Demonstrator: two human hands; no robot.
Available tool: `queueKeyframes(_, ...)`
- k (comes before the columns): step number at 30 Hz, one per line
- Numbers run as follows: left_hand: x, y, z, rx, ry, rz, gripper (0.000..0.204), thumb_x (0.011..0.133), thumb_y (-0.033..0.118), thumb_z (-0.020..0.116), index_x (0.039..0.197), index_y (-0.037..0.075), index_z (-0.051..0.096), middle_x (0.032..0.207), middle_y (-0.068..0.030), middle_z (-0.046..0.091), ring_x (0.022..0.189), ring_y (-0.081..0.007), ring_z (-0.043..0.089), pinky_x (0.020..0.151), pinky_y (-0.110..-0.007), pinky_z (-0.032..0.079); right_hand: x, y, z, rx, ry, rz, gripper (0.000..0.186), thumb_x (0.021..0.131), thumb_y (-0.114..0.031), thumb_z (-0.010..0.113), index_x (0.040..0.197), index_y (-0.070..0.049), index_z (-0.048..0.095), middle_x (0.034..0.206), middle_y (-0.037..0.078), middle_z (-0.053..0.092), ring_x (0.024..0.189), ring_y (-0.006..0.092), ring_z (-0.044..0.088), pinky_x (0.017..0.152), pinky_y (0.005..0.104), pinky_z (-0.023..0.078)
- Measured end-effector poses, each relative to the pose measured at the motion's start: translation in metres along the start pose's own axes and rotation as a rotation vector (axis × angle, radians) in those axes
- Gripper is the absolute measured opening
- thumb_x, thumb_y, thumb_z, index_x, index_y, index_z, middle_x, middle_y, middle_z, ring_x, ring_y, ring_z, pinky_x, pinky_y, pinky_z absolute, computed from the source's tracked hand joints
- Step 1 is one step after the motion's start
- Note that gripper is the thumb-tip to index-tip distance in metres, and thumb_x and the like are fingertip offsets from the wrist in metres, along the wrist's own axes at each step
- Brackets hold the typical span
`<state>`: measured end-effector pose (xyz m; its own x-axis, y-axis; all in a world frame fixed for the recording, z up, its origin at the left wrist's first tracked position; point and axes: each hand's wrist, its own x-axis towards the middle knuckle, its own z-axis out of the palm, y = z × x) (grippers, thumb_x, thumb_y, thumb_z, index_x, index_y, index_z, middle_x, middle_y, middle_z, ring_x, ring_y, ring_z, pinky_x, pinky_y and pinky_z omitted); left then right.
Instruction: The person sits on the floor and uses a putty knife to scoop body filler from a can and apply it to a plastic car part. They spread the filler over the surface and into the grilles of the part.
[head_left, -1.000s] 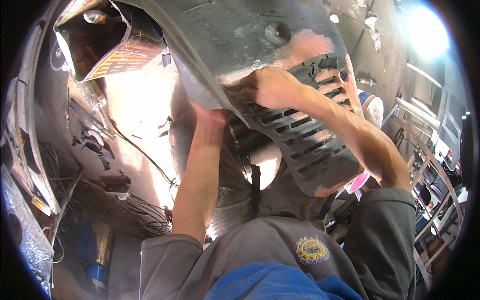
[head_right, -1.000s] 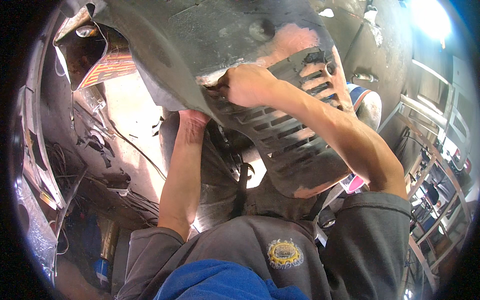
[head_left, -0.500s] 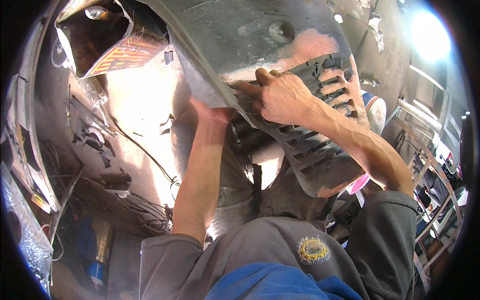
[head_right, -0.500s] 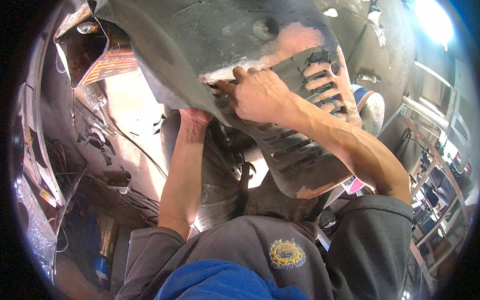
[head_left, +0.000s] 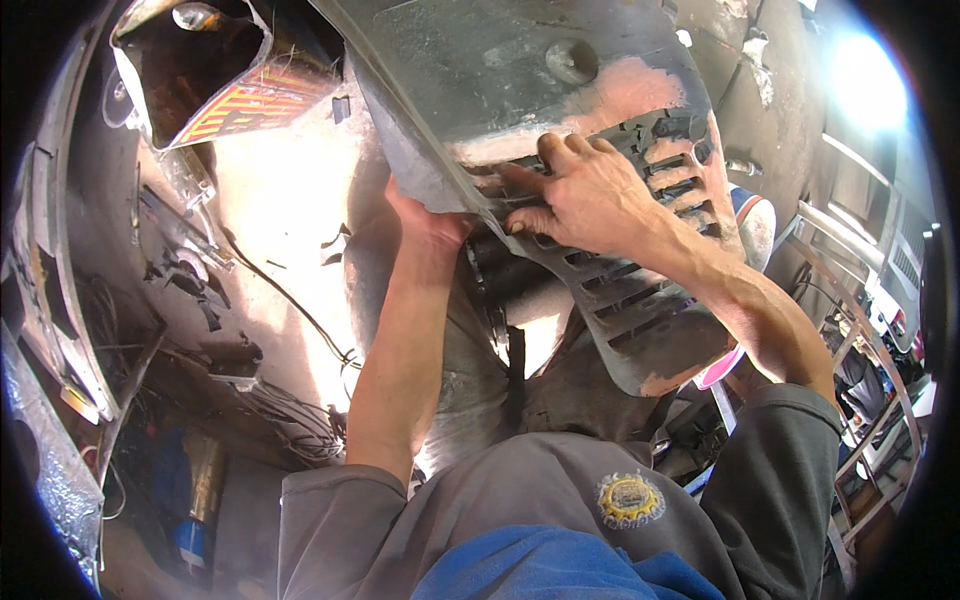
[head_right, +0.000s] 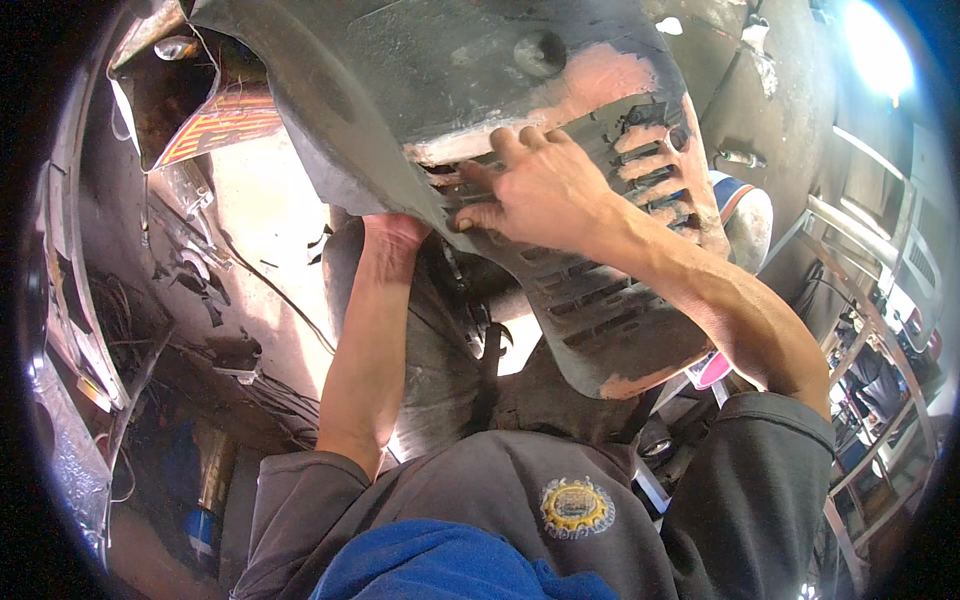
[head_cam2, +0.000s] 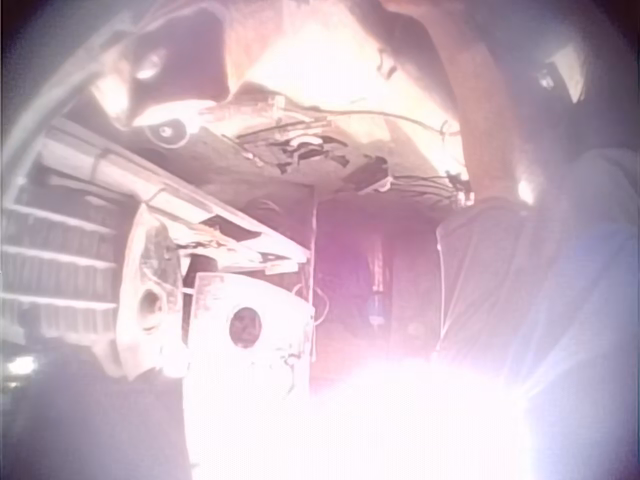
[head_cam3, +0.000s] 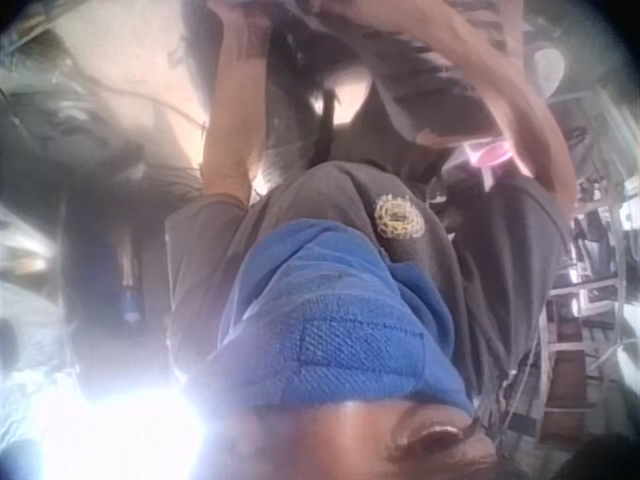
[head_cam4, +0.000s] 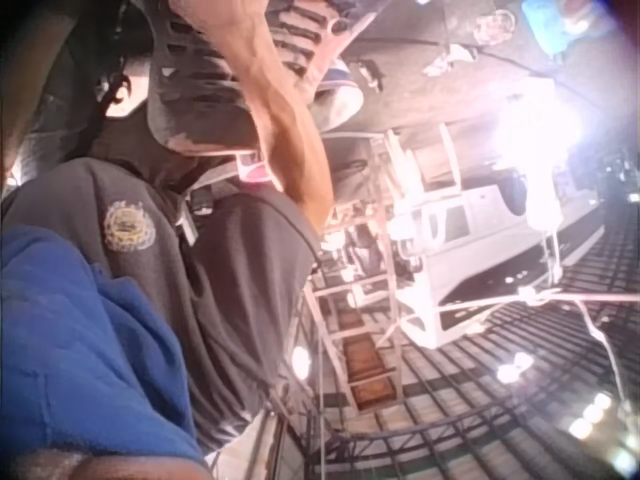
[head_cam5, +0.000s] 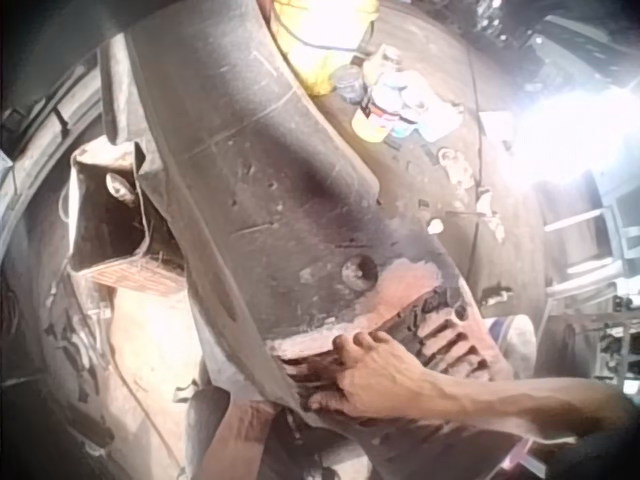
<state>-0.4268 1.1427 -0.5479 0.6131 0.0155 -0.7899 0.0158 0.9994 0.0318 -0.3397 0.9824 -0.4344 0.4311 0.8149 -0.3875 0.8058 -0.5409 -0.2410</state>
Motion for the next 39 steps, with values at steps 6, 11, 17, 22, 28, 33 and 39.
queueKeyframes(6,0.012,0.006,-0.008,-0.054,0.093,-0.061,0.048,0.096,0.04,0.035,0.119,0.005,0.058,0.097,-0.0145,0.064,0.079,-0.0336,0.067,0.064,-0.05,0.058,0.011,0.001,0.002,-0.026,-0.012,-0.047,0.057,0.09,-0.065,0.049,0.125,-0.024,0.067,0.11,0.017,0.059,0.101,0.0343,0.06,0.09,0.0467,0.045)
queueKeyframes(11,0.007,-0.002,-0.008,-0.05,-0.008,-0.055,0.052,0.096,0.041,0.034,0.124,0.004,0.057,0.112,-0.014,0.063,0.102,-0.0347,0.062,0.085,-0.056,0.053,-0.011,0.026,0.001,-0.015,-0.003,-0.007,0.051,0.09,-0.053,0.058,0.127,-0.019,0.065,0.112,0.016,0.056,0.105,0.0325,0.057,0.09,0.0439,0.047)
queueKeyframes(17,0.005,-0.002,-0.006,-0.051,0.011,-0.051,0.055,0.095,0.041,0.031,0.128,0.004,0.055,0.123,-0.0152,0.06,0.113,-0.0371,0.058,0.095,-0.062,0.047,0.008,0.024,-0.025,1.547,-0.142,0.774,0.03,0.095,-0.011,0.048,0.124,-0.009,0.056,0.072,-0.001,0.047,0.053,0.0086,0.042,0.047,0.0239,0.033)
queueKeyframes(22,-0.011,0.001,0.021,-0.025,0.065,-0.069,0.056,0.093,0.038,0.029,0.128,0.003,0.055,0.127,-0.0182,0.057,0.117,-0.0384,0.054,0.099,-0.06,0.045,0.024,0.038,-0.016,1.78,-0.344,1.003,0.026,0.097,-0.013,0.045,0.12,-0.012,0.057,0.07,-0.001,0.044,0.051,0.0074,0.033,0.045,0.0241,0.026)
queueKeyframes(28,-0.014,0.001,0.031,-0.036,0.121,-0.031,0.055,0.09,0.032,0.029,0.125,0.0,0.056,0.126,-0.0169,0.059,0.116,-0.036,0.056,0.102,-0.054,0.044,0.018,0.052,-0.009,1.405,-0.357,0.961,0.03,0.094,-0.012,0.046,0.121,-0.011,0.059,0.067,0.001,0.048,0.05,0.009,0.038,0.045,0.0253,0.031)
queueKeyframes(33,0.008,-0.003,-0.002,-0.135,-0.17,-0.091,0.053,0.089,0.03,0.029,0.121,0.0,0.058,0.122,-0.0159,0.061,0.113,-0.0345,0.057,0.103,-0.054,0.043,-0.002,0.053,0.016,0.552,-0.17,0.361,0.041,0.089,-0.011,0.047,0.128,-0.004,0.057,0.078,0.016,0.063,0.068,0.0234,0.06,0.064,0.036,0.048)
queueKeyframes(39,0.021,0.001,-0.033,-0.344,-0.699,-0.19,0.052,0.089,0.03,0.03,0.121,0.0,0.058,0.121,-0.0158,0.06,0.115,-0.0347,0.056,0.104,-0.054,0.041,0.03,-0.002,-0.007,0.361,-0.425,0.303,0.051,0.084,-0.012,0.045,0.134,0.0,0.047,0.096,0.028,0.068,0.096,0.042,0.067,0.084,0.0501,0.052)
